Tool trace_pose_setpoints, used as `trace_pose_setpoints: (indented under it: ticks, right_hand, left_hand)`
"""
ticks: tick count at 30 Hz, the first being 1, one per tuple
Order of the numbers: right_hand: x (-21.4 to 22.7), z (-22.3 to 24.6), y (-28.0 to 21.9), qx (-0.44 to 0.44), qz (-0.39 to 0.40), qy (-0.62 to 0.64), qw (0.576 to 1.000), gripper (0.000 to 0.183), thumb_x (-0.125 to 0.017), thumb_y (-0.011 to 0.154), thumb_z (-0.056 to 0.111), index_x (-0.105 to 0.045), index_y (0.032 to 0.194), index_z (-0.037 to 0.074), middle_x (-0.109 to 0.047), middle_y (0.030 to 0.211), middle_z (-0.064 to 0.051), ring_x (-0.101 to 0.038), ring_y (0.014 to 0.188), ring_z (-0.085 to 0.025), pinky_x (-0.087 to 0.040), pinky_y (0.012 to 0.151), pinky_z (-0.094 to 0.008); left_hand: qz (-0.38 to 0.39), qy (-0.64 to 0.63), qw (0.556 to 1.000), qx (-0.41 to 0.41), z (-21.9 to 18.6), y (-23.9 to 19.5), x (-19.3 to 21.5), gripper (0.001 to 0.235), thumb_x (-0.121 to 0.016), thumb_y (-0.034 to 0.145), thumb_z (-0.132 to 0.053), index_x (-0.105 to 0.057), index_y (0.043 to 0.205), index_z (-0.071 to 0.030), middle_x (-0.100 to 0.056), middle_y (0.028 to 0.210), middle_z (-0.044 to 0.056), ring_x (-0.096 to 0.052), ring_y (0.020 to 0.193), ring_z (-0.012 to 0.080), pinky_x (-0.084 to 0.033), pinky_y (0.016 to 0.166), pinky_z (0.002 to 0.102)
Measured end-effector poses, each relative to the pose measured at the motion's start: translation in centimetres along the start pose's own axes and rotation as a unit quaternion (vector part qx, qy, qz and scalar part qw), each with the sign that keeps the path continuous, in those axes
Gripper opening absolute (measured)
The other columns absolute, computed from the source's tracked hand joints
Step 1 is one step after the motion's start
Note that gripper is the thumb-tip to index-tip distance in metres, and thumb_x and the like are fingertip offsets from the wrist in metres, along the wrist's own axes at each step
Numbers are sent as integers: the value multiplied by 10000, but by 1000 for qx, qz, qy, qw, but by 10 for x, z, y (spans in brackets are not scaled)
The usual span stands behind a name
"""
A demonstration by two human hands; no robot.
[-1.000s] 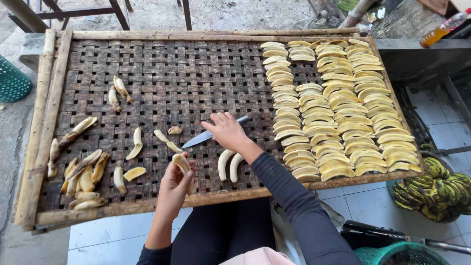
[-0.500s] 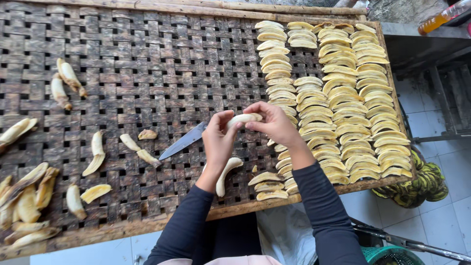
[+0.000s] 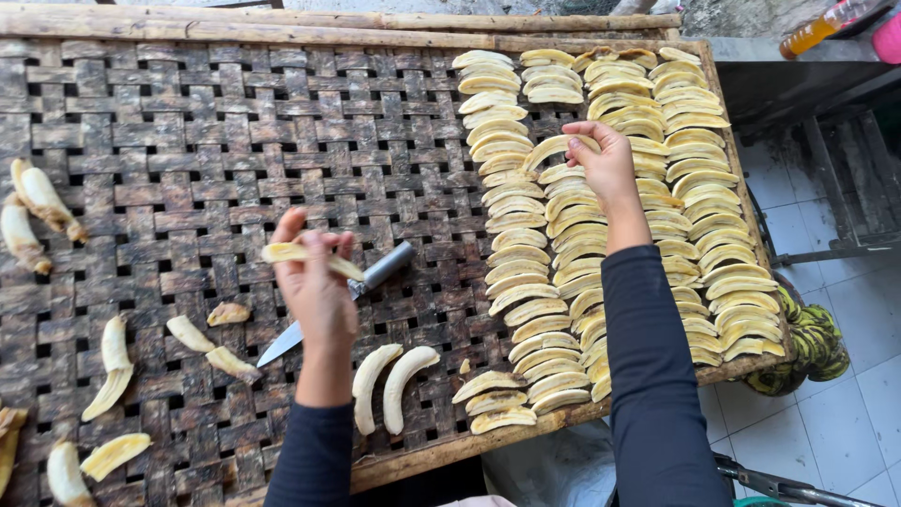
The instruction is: The person peels bananas using a knife and places the peeled fruit onto a woven tray. They repeatedly pick up bananas from a green basket, peel them, and arrange the peeled pieces in rows on the tray.
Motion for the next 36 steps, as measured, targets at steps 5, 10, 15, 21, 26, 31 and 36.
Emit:
trace_pose_setpoints:
  ticks: [5,10,15,21,26,31,36]
  right_hand:
    - [40,-75,37,-13,14,-63,998,190,-673,976,-35,-729,1144,32,-711,992,-6,-623,790,-56,-530,710,-222]
    - [56,-88,43,-6,48,-212,976,195,-753,923,-1,-751,1117,19,-713,932,-35,-623,822,-93,-515,752,-242]
    - [15,-13,10,106,-57,-371,921,176,-759,960,58,-780,1134,49,-630,1047,-100,-617,910,-201,-522,798,-308]
    - [-138,59,-128,-23,369,171,913,602,-666,941,13,-405,1478,91,-613,1306,-72,-591,1219,-154,-516,1038,-314]
    - [-155,80,-146,-101,388,269,876,236,-654,1091,52,-625,1314,-20,-692,1144,-106,-632,988,-149,-531,864,-288]
    - [-72,57,-69,-27,193,179,964,170,-624,1034,74,-723,1172,85,-754,1077,-86,-720,939,-162,-607,862,-294]
    - [26,-19,38,15,22,-81,996,159,-642,1041,3,-751,1148,48,-708,957,20,-592,809,-47,-493,723,-205]
  left_hand:
    - [-14,-63,998,-10,-21,-1,5,292,-431,1154,-194,-476,1419,-82,-601,1091,26,-630,1112,155,-546,1067,389]
    - [-6,-23,1000,0,-19,-5,-2,309,-408,1148,-216,-461,1417,-73,-602,1135,44,-619,1160,171,-534,1116,428]
    - [38,50,998,28,-9,-12,-8,357,-363,1140,-274,-425,1433,-80,-568,1251,69,-561,1259,194,-460,1168,432]
    - [157,284,945,-43,15,-46,-27,582,-275,1132,-504,-370,1535,-95,-386,1492,153,-406,1427,257,-332,1262,458]
    - [218,436,871,-67,11,-64,-46,705,-368,1075,-518,-313,1598,-47,-238,1552,200,-260,1481,332,-294,1208,496]
    - [159,409,888,-136,-4,-44,-41,698,-542,1070,-345,-239,1594,4,-249,1541,191,-330,1458,315,-283,1247,485]
    - [44,357,920,-153,-21,-30,-14,477,-548,1110,-134,-384,1548,-41,-407,1508,106,-462,1420,216,-404,1225,395]
Point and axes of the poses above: each hand's wrist, its own y-axis towards the middle knuckle, its own x-axis out of the back of the hand, z = x × y, the point moved 1 cm from there along y, towards the middle knuckle
